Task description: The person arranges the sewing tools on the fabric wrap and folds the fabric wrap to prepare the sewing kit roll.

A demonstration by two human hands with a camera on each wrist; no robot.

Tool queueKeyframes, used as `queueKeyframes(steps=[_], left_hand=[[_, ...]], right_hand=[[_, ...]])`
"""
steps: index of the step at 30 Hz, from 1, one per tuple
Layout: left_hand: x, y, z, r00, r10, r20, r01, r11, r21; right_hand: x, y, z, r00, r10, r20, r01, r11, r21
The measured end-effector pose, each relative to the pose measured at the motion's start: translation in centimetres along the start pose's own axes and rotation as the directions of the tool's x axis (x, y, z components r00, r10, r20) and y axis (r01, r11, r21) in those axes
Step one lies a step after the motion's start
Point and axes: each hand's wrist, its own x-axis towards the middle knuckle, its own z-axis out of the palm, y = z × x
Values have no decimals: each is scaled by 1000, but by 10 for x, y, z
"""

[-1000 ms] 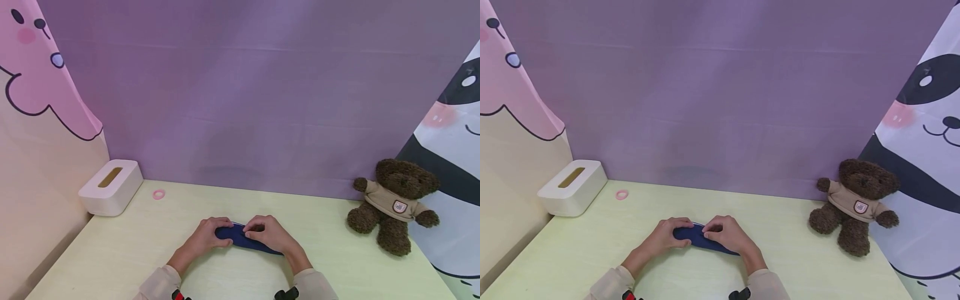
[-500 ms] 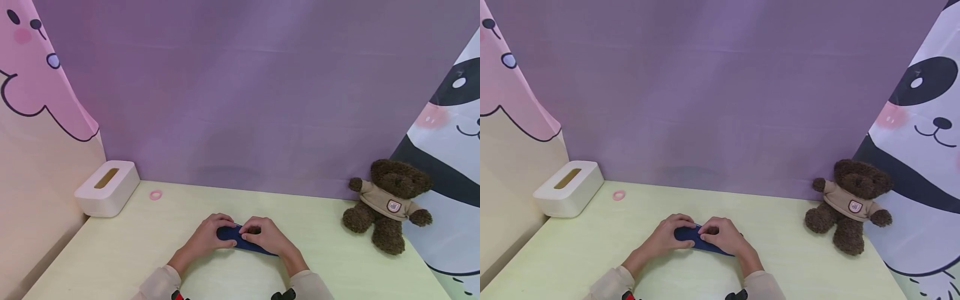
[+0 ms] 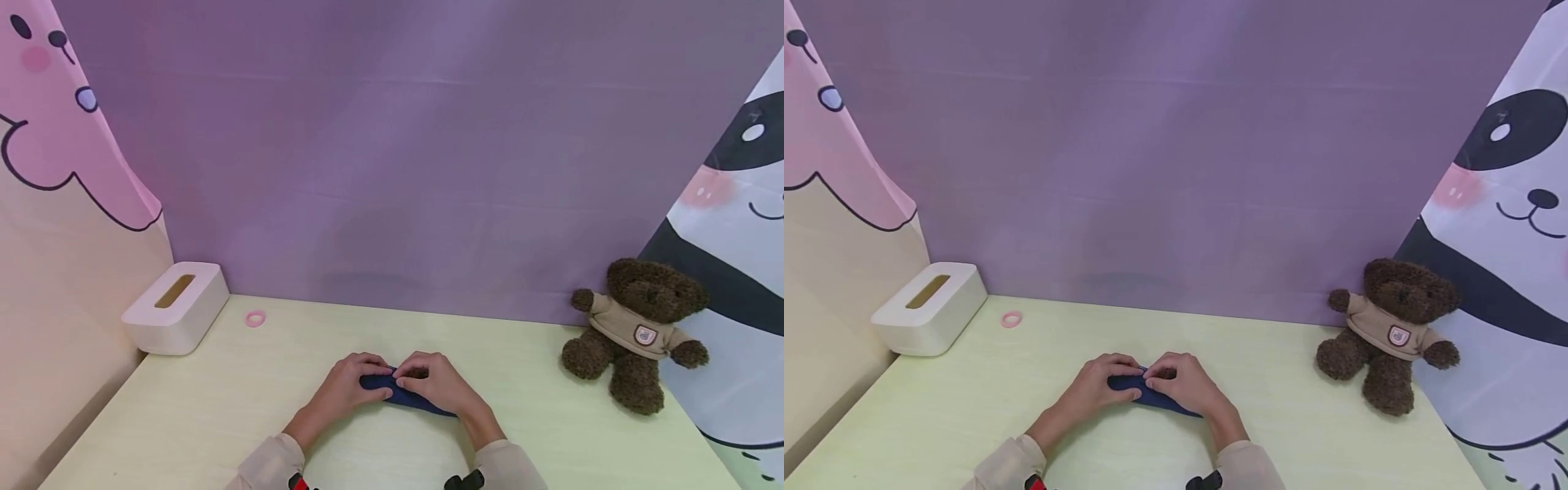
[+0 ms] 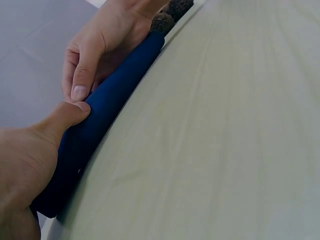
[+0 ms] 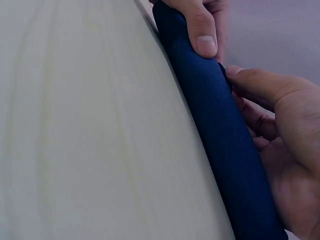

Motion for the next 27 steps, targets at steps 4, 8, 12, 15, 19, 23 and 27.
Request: queueKeyframes(steps=[4, 8, 12, 15, 19, 23, 27], left_hand=[[1, 0, 0, 1000, -1, 6, 1, 1000, -15], [2, 0, 0, 1000, 14, 2, -14, 1000, -23], [2, -1, -1, 1000, 23, 0, -23, 1000, -3], [2, -1, 0, 1000, 21, 1, -21, 1000, 17], [2, -1, 0, 1000, 25, -9, -25, 1000, 19], [2, -2, 1, 999, 40, -22, -40, 999, 10], [2, -3, 2, 999, 32, -34, -32, 999, -16]], right_hand=[[1, -1, 0, 1000, 1, 11, -1, 1000, 0], [2, -4, 2, 1000, -8, 14, 8, 999, -41], [2, -10, 5, 1000, -25, 19, 27, 994, -104], [0, -15, 6, 1000, -24, 19, 27, 989, -145], [0, -15, 7, 1000, -28, 10, 29, 988, -150], [-2, -9, 7, 999, -34, -3, 33, 995, -90], [-2, -2, 5, 999, -33, -9, 32, 998, -48]])
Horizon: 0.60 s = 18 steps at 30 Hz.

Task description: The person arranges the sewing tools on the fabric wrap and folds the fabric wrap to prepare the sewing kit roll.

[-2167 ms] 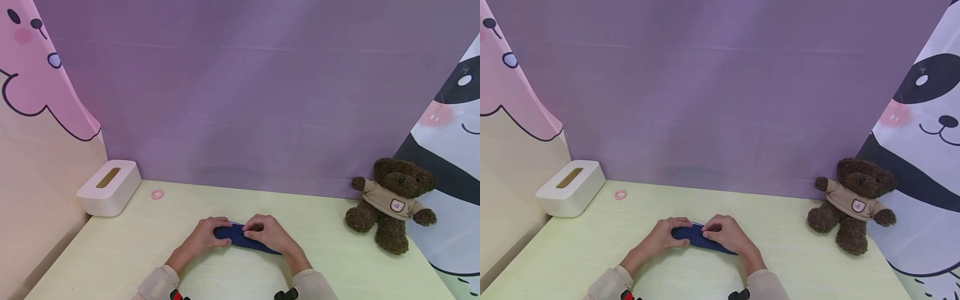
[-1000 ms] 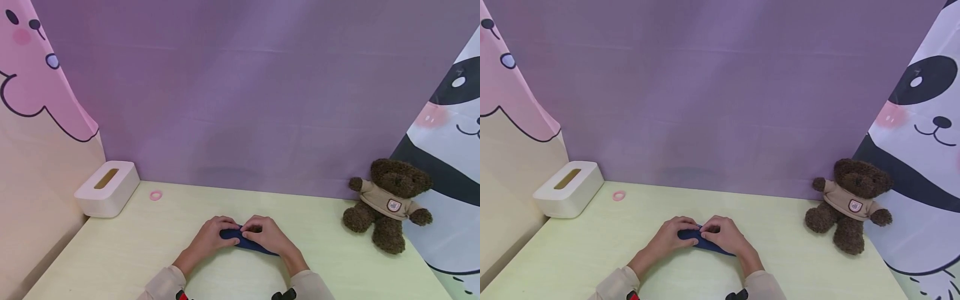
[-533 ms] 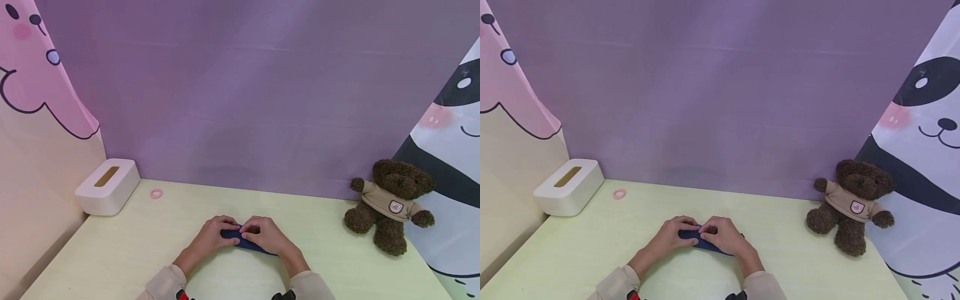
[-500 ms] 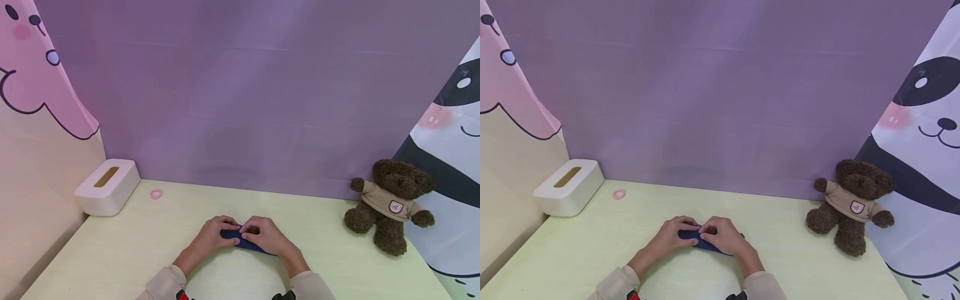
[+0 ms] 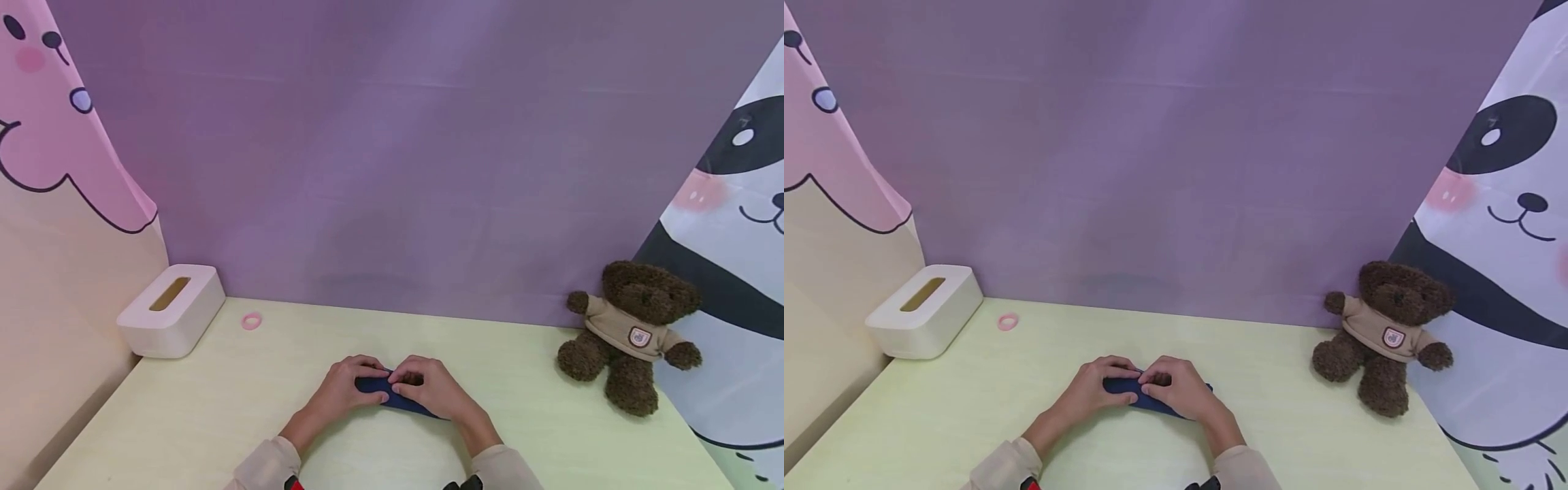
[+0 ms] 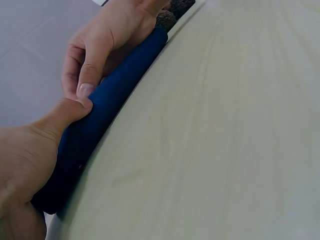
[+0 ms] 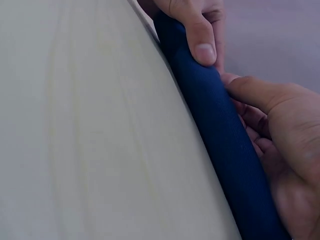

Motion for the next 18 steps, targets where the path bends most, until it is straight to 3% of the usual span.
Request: queueKeyframes(steps=[14, 18], left_hand=[[-2, -1, 1, 999, -26, -26, 25, 999, -47], [-3, 1, 1, 998, -63, -20, 61, 995, -74]], right_hand=[[2, 11, -4, 1000, -17, 9, 16, 1000, 26], [4, 14, -6, 1000, -3, 21, 2, 999, 50]])
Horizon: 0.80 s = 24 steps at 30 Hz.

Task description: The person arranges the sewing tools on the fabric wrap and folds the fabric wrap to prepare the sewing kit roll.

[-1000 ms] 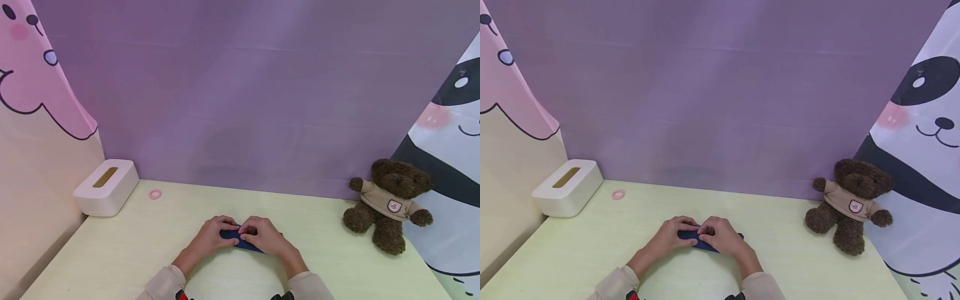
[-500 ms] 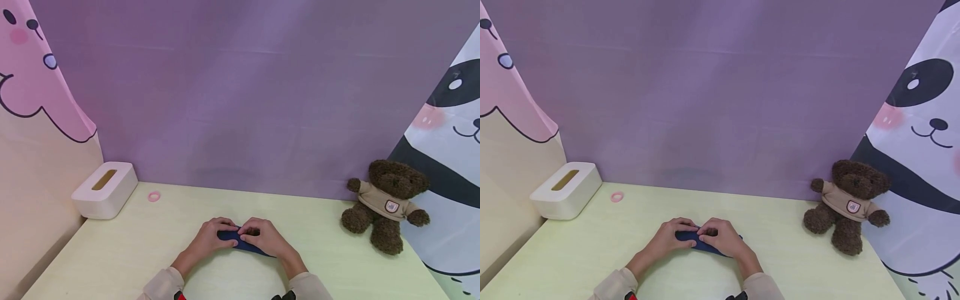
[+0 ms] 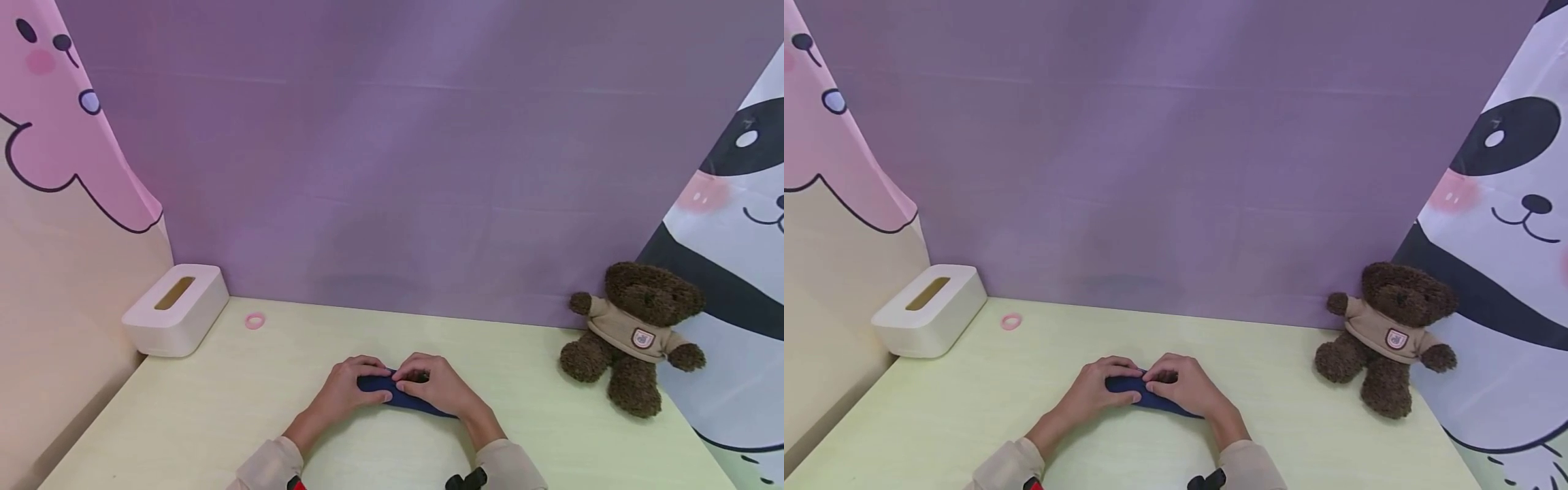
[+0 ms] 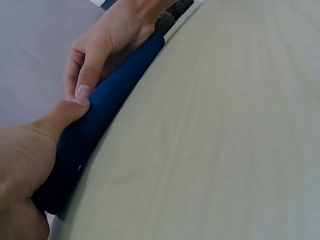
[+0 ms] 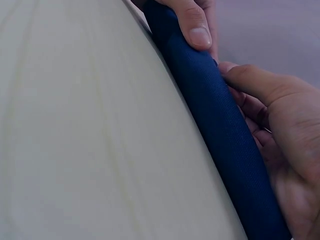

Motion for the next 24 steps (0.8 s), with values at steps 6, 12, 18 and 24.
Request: queueKeyframes(steps=[6, 12, 18, 24], left_hand=[[1, 5, 3, 999, -41, 7, 41, 999, -27], [1, 10, 3, 998, -17, 53, 14, 999, 52], [-6, 6, -7, 979, -10, 203, -46, 962, 270], [-13, 5, -12, 945, -76, 318, -27, 951, 309]], right_hand=[[-2, 2, -5, 1000, -26, -2, 26, 1000, 9], [-8, -4, -11, 998, -33, -45, 30, 998, -49], [-23, -10, -13, 998, 54, -18, -57, 979, -196], [-27, -7, -11, 984, 137, 114, -91, 936, -340]])
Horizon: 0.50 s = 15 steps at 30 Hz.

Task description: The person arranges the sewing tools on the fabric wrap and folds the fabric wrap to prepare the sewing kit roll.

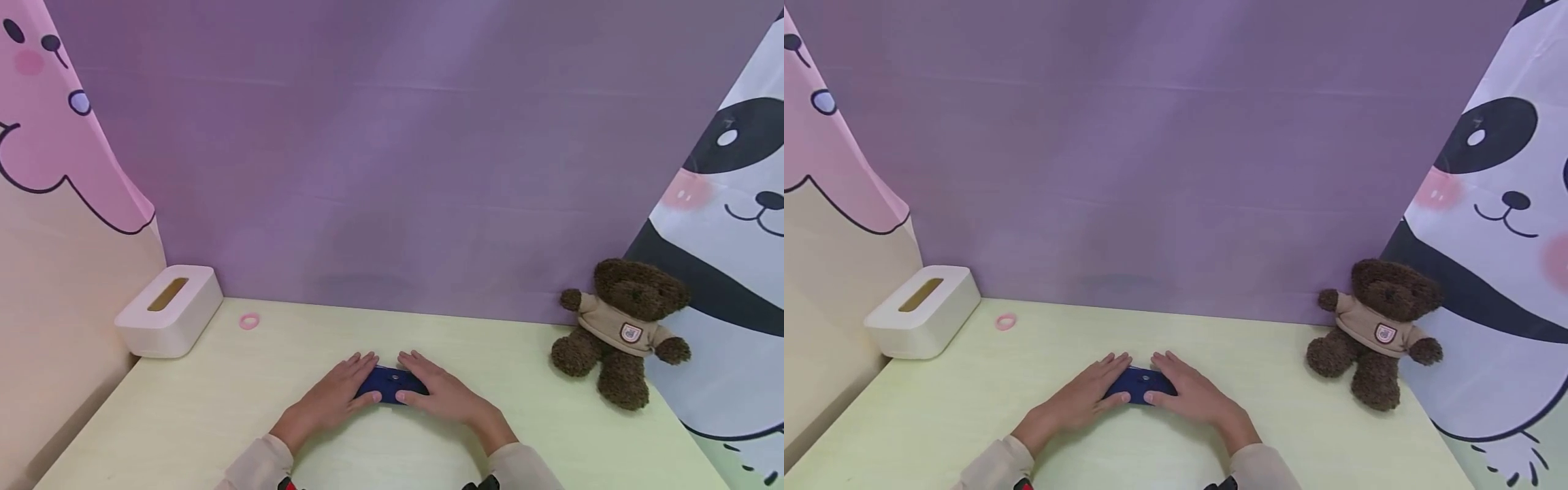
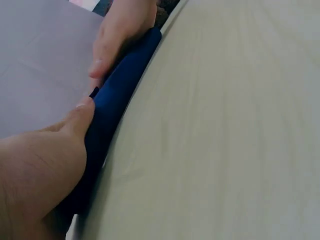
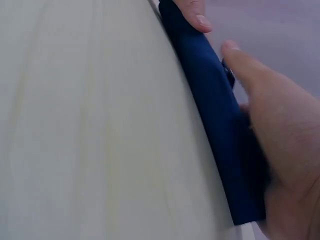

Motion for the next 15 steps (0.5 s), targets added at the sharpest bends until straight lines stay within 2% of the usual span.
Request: queueKeyframes(steps=[5, 11, 15], left_hand=[[-1, 8, -2, 1000, -3, 31, 1, 999, 47], [-1, 11, -3, 999, -18, 42, 15, 998, 57], [-4, 5, -6, 999, -33, 42, 31, 999, 35]], right_hand=[[1, 4, 0, 1000, -3, 25, 6, 996, -84], [-4, 11, -5, 1000, 18, 5, -18, 995, -98], [-12, 17, -10, 998, 69, 1, -68, 996, -50]])
